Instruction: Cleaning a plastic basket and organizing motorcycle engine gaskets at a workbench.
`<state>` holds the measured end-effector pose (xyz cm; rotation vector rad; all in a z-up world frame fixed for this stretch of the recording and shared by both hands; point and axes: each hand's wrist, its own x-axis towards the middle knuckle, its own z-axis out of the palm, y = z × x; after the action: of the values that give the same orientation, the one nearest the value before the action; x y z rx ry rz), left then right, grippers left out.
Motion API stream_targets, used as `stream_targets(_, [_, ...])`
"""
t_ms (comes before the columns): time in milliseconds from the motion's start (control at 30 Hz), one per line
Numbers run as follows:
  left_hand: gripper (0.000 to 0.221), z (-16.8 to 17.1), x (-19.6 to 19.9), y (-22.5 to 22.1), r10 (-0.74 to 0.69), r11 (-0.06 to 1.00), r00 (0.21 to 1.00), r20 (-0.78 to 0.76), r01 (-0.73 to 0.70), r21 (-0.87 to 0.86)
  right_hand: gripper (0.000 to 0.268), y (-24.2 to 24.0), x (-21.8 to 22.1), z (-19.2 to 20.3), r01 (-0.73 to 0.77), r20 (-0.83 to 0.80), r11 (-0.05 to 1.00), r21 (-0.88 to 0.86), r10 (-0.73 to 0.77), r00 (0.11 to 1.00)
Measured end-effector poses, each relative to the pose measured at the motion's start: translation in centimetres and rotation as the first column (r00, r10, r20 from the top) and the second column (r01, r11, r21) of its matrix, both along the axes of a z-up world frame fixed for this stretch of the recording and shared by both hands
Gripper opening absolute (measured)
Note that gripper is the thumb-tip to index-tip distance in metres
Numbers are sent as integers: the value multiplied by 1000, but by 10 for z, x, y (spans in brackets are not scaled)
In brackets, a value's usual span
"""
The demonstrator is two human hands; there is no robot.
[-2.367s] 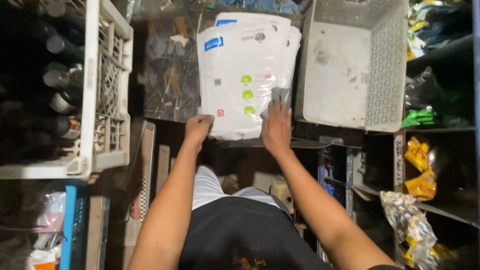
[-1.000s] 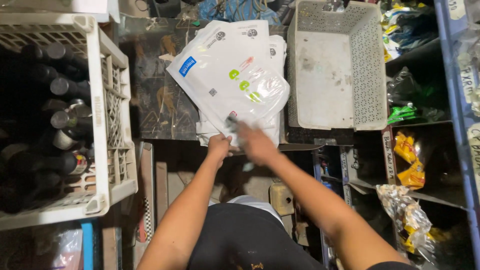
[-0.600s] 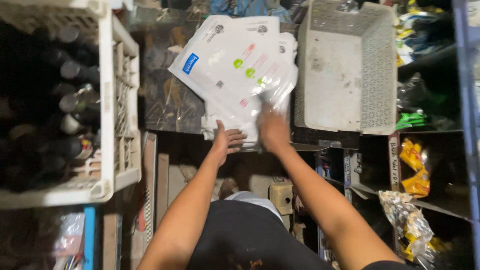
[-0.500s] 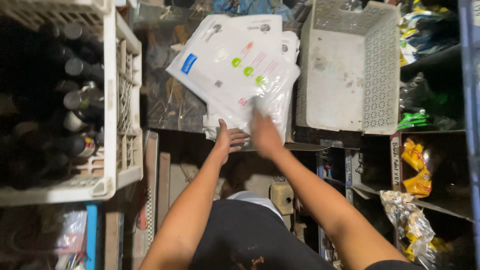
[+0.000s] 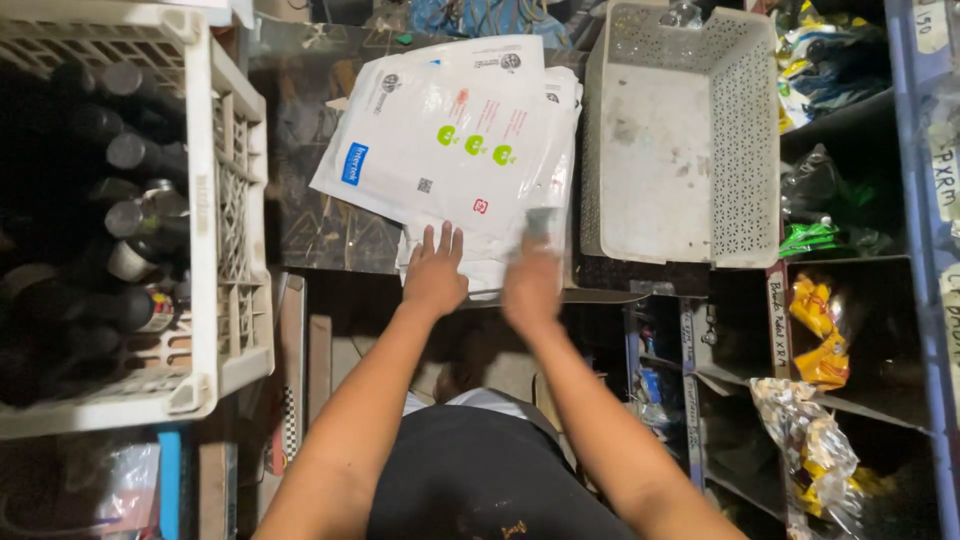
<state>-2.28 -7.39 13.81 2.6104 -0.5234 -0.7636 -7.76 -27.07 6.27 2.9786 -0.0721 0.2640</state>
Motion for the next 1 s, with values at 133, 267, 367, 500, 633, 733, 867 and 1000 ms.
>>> stream_targets(133, [80,-26,6,-3,-94,989,995,20,91,114,63,76,-3,120,-238,-256,903,358,340,905])
stream_targets(267, [91,-28,25,5,-108,988,994,-36,111,105,43,57,27,125,202,-377,884,421,-32,926])
stream_targets(367, [84,-26,12,7,-93,990,992,-80,101,99,52,24,5,65,-179,-236,922,344,269,934])
stream_targets(500, [86,-23,16,9,-90,991,986,-138,102,84,38,3,12,62,-28,-53,978,206,40,998])
stream_targets(633, [88,-27,16,7,-129,986,987,-90,138,90,39,11,23,54,-399,19,894,206,404,915])
stream_targets(733, [89,-23,29,3,-135,985,986,-102,144,95,47,-3,51,56,-80,-133,940,331,131,982])
stream_targets(867, [80,-18,12,15,-150,980,983,-108,162,118,51,3,43,45,-363,-200,913,184,396,896])
stream_targets(1000, [83,-9,19,9,-166,978,983,-77,174,117,49,-5,59,72,-109,-105,953,283,144,984])
